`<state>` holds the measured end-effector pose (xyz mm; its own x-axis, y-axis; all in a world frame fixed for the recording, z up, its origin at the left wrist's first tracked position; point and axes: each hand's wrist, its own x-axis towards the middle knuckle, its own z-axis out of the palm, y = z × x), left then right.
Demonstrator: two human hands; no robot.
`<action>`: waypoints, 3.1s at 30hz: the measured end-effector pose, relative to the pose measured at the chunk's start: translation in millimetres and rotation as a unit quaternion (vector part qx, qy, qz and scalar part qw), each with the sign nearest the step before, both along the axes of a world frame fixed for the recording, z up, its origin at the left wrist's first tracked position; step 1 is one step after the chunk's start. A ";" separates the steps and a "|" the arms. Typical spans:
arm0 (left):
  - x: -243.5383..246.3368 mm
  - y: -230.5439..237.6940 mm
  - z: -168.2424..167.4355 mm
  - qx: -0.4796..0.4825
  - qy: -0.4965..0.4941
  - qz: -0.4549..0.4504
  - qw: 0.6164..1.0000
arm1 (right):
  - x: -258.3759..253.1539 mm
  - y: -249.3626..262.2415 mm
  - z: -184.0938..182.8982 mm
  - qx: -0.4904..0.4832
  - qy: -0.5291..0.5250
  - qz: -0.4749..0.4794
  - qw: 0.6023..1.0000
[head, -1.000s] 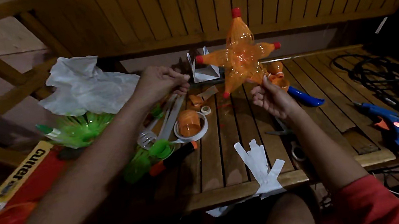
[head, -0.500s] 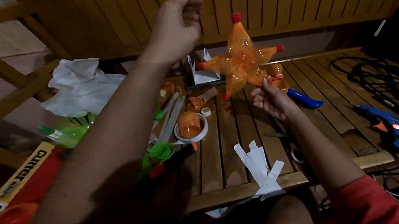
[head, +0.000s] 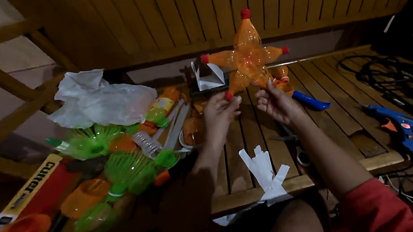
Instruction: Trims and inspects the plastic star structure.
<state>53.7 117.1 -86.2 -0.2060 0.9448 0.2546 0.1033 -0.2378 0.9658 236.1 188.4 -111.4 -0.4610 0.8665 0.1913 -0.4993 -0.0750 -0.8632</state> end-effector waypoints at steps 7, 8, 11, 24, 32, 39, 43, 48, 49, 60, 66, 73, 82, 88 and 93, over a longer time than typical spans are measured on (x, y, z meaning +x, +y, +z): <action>7.3 5.3 0.2 -0.019 -0.209 0.032 0.977 | -4.6 -3.8 -0.7 0.007 0.006 0.012 1.000; 6.2 4.9 2.0 -0.024 -0.219 0.030 0.975 | -4.9 -4.7 0.1 0.008 0.003 0.015 1.000; 3.6 6.5 6.3 -0.038 -0.246 0.039 0.968 | -6.3 -7.4 2.7 0.009 -0.003 0.016 1.000; -9.6 13.4 -13.3 0.096 -0.017 0.029 0.995 | -8.6 -11.1 2.2 0.014 0.006 0.018 1.000; -10.6 7.9 -15.9 0.040 0.189 0.066 0.979 | -8.8 -11.4 2.2 0.014 -0.011 0.011 1.000; -27.1 13.2 -16.4 -0.043 0.155 0.071 0.984 | -7.6 -13.0 4.3 0.006 -0.005 0.006 1.000; -30.2 11.2 -17.8 -0.038 0.042 0.043 0.997 | -7.0 -11.3 3.2 0.006 0.008 0.009 1.000; -22.7 0.5 -14.2 -0.016 -0.061 -0.055 0.997 | -5.9 -11.0 1.6 0.014 0.009 0.015 1.000; -21.1 0.9 -13.9 -0.020 -0.077 -0.055 0.995 | -5.7 -10.9 1.1 0.012 0.010 0.016 1.000; -18.0 5.0 -9.8 -0.036 -0.186 -0.007 0.982 | -8.6 -14.5 1.9 0.023 -0.026 0.011 0.999; -19.8 6.7 -14.4 -0.067 -0.053 -0.034 0.996 | -8.9 -15.1 0.9 0.049 -0.039 0.007 0.998; -26.8 14.4 -12.1 -0.121 0.139 0.053 0.981 | -6.5 -4.3 1.3 0.008 -0.001 -0.012 1.000; -62.9 66.2 15.9 0.053 0.000 -0.050 0.997 | 3.1 9.8 -8.4 0.016 -0.071 -0.045 0.996; -39.2 59.5 8.0 0.025 -0.046 -0.106 0.993 | -1.5 3.8 -7.2 0.037 -0.124 -0.012 0.992; -52.0 57.1 0.6 0.047 -0.054 -0.084 0.994 | 4.8 6.5 -7.0 0.081 -0.217 0.004 0.973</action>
